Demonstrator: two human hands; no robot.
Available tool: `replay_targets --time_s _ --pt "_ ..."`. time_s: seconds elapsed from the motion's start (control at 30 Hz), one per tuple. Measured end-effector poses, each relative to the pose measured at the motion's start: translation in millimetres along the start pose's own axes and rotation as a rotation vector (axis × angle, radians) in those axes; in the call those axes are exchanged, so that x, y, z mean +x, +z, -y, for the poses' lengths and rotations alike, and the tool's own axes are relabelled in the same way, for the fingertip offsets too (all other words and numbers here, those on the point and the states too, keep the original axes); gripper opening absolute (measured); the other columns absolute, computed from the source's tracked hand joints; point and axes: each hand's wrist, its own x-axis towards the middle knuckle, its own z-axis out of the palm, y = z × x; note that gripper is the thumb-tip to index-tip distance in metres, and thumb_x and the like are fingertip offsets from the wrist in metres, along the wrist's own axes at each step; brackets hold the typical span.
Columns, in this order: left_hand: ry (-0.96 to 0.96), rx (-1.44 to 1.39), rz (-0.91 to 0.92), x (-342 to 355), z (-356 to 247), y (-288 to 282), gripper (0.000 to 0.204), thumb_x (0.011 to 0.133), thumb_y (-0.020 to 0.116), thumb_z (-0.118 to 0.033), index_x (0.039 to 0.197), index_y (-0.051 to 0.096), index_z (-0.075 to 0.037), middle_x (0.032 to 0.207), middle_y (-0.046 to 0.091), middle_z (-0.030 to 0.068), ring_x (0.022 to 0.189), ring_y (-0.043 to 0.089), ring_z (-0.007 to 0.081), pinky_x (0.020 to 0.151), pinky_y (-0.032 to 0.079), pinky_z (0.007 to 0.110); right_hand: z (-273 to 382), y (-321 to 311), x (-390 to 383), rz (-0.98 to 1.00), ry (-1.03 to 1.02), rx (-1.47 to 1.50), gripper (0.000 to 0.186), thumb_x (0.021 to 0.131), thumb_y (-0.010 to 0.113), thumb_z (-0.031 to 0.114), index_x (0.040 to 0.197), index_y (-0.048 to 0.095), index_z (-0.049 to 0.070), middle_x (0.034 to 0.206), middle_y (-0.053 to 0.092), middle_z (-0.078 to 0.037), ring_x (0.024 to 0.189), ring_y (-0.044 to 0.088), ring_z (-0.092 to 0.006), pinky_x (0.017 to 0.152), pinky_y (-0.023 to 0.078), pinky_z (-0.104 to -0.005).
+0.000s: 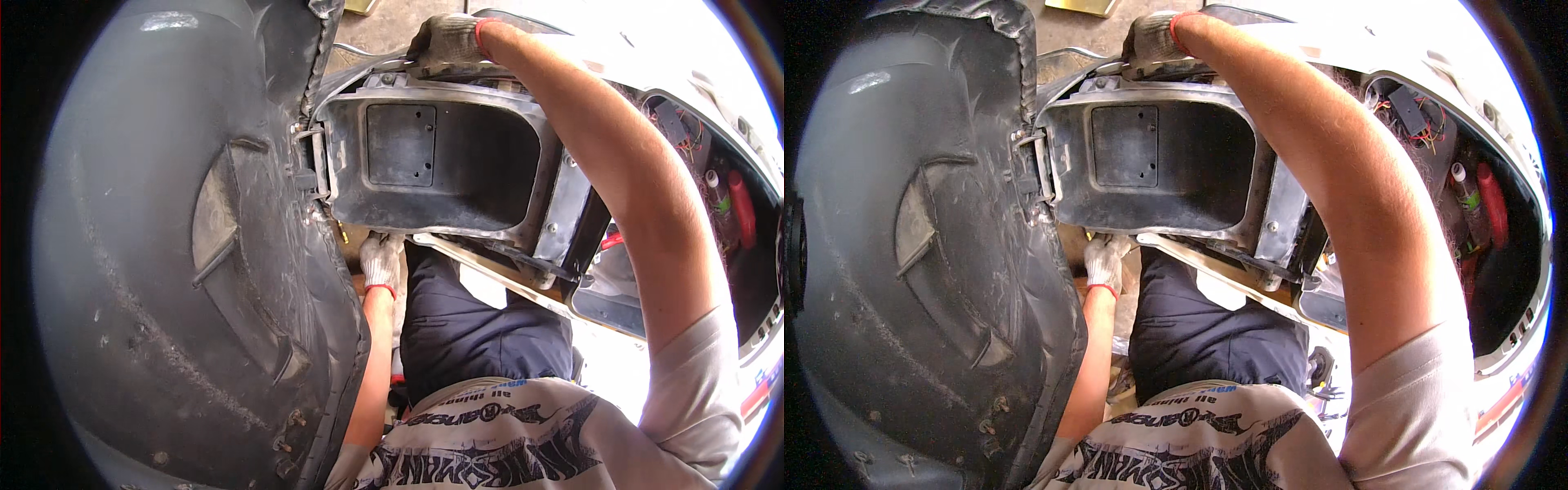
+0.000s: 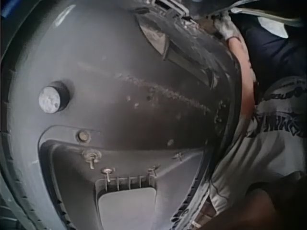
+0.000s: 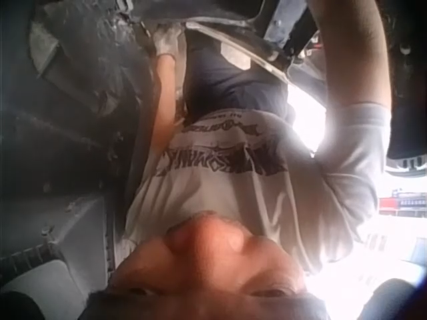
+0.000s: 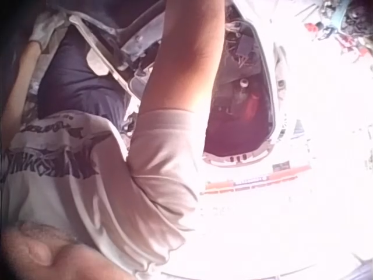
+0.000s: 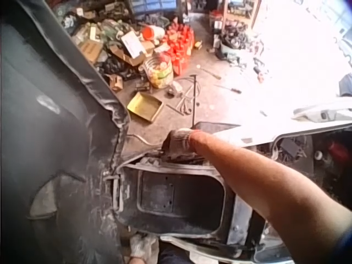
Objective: Removing and adjusting the plastic body panels of a motorcycle using tools.
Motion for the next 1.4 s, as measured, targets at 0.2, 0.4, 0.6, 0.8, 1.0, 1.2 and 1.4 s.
replay_targets --time_s 0.2,0.4,0.6,0.8,1.0,1.2,1.4 --pt "0.025 -0.069 0.002 -3.8 2.7 7.2 0.029 0.098 0.068 -0.011 0.123 0.062 0.002 0.109 0.065 0.0038 0.09 0.063 0.0138 0.079 0.053 0.028 21.0 -3.8 13.1 0.155 0.081 -0.374 0.03 0.081 0.071 0.025 0.107 0.078 0.012 0.099 0.077 -0.009 0.085 0.068 -0.024 0.084 0.053 -0.0372" --pt "0.072 0.017 0.02 9.8 20.0 -4.7 0.021 0.094 0.069 -0.011 0.111 0.068 0.001 0.1 0.066 0.0009 0.087 0.06 0.0117 0.076 0.051 0.029 7.7 2.4 12.0 0.038 -0.08 -0.205 0.043 0.083 0.07 0.038 0.113 0.074 0.006 0.1 0.076 -0.009 0.084 0.067 -0.0258 0.082 0.054 -0.042" --pt "0.066 0.037 -0.031 -4.8 6.8 8.8 0.024 0.091 0.07 -0.012 0.109 0.069 0.004 0.099 0.068 0.0027 0.086 0.062 0.013 0.076 0.052 0.029 13.2 0.5 55.8 0.25 -0.096 -0.089 0.045 0.09 0.06 0.035 0.118 0.07 0.001 0.114 0.072 -0.02 0.096 0.068 -0.0304 0.088 0.051 -0.0395" --pt "0.061 0.022 0.004 1.8 9.6 9.3 0.029 0.09 0.074 -0.014 0.112 0.069 0.004 0.105 0.068 0.0044 0.091 0.064 0.014 0.084 0.053 0.029 3.0 30.9 93.4 0.142 0.211 -0.06 0.047 0.09 0.054 0.035 0.12 0.07 0.002 0.117 0.071 -0.019 0.101 0.068 -0.0298 0.089 0.051 -0.0455" --pt "0.098 0.063 -0.001 2.9 15.8 2.6 0.023 0.089 0.074 -0.008 0.109 0.068 0.002 0.106 0.068 0.0038 0.092 0.062 0.0132 0.087 0.05 0.028 11.9 34.0 110.6 0.245 -0.032 -0.34 0.042 0.089 0.056 0.03 0.116 0.072 0.003 0.114 0.074 -0.014 0.088 0.064 -0.0236 0.082 0.053 -0.0429" --pt "0.106 0.08 0.047 21.0 35.1 20.4 0.031 0.092 0.07 -0.004 0.122 0.065 0.003 0.115 0.067 0.0048 0.1 0.063 0.0157 0.088 0.051 0.028 -30.2 20.1 104.6 0.235 -0.204 -0.473 0.027 0.092 0.055 0.02 0.102 0.073 0.003 0.107 0.072 -0.02 0.087 0.068 -0.0327 0.082 0.054 -0.0406" --pt "0.077 0.001 -0.039 15.5 46.8 -16.1 0.023 0.089 0.071 0.0 0.109 0.06 -0.001 0.101 0.054 -0.0002 0.09 0.053 0.0124 0.082 0.047 0.027 70.9 -19.9 48.4 0.482 -0.158 -0.484 0.042 0.08 0.059 0.003 0.119 0.071 0.008 0.107 0.074 -0.013 0.102 0.069 -0.0338 0.087 0.055 -0.0429"
